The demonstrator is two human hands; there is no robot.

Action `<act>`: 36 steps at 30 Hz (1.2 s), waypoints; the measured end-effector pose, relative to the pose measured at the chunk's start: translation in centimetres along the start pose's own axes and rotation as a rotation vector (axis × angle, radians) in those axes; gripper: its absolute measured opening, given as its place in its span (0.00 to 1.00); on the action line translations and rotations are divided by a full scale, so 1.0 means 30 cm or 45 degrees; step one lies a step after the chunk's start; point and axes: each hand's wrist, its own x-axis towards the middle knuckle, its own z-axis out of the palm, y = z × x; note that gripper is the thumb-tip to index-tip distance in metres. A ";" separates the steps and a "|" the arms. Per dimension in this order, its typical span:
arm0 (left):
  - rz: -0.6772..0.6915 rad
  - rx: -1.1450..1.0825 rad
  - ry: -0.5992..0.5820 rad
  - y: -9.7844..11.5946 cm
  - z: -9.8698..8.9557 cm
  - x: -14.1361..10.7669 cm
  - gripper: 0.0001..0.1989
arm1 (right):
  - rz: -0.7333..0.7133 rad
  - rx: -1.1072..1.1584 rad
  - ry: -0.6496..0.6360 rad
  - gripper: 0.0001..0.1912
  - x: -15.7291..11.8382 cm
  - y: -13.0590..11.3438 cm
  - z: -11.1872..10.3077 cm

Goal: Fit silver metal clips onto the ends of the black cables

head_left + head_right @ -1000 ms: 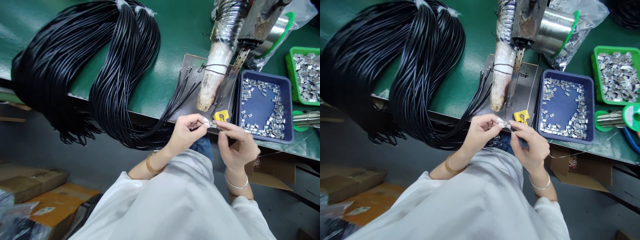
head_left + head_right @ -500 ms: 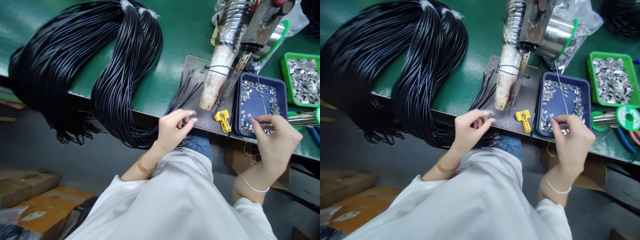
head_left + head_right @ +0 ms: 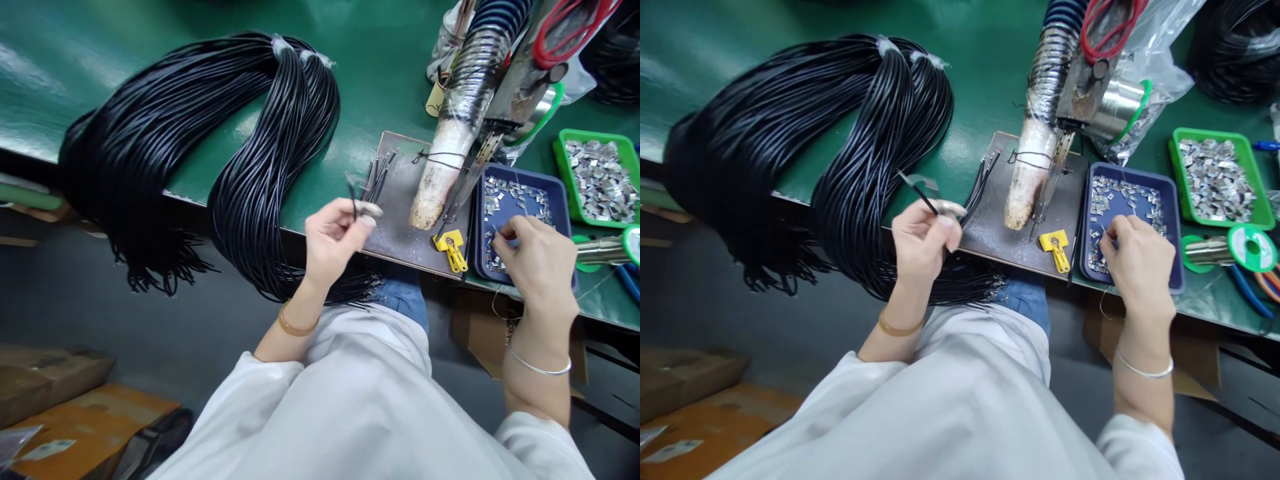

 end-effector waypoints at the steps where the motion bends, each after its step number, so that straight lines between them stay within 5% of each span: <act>1: -0.088 -0.070 -0.196 0.020 0.015 -0.010 0.10 | -0.017 -0.012 0.004 0.09 0.003 0.003 0.001; 3: -0.317 -0.156 -0.563 0.047 0.049 -0.031 0.11 | -0.025 0.033 0.070 0.08 0.004 0.009 0.000; 5: -0.533 -0.188 -0.744 0.047 0.084 -0.049 0.11 | 0.021 0.182 0.210 0.07 -0.005 0.006 -0.012; 10: -0.774 -0.356 -0.470 -0.023 0.145 -0.083 0.13 | 0.275 0.763 0.611 0.07 -0.081 -0.109 -0.108; 14: -0.866 -0.287 -0.361 -0.036 0.167 -0.096 0.12 | 0.326 1.414 0.520 0.11 -0.153 -0.274 -0.177; 16: -0.838 -0.261 -0.362 -0.026 0.175 -0.096 0.11 | 0.283 1.537 0.465 0.08 -0.173 -0.337 -0.179; 20: -0.751 -0.200 -0.338 -0.012 0.184 -0.092 0.09 | 0.145 1.318 0.525 0.05 -0.180 -0.391 -0.137; 36: 0.080 0.421 -0.388 -0.051 0.171 -0.124 0.03 | 0.123 1.646 0.178 0.04 -0.170 -0.369 -0.067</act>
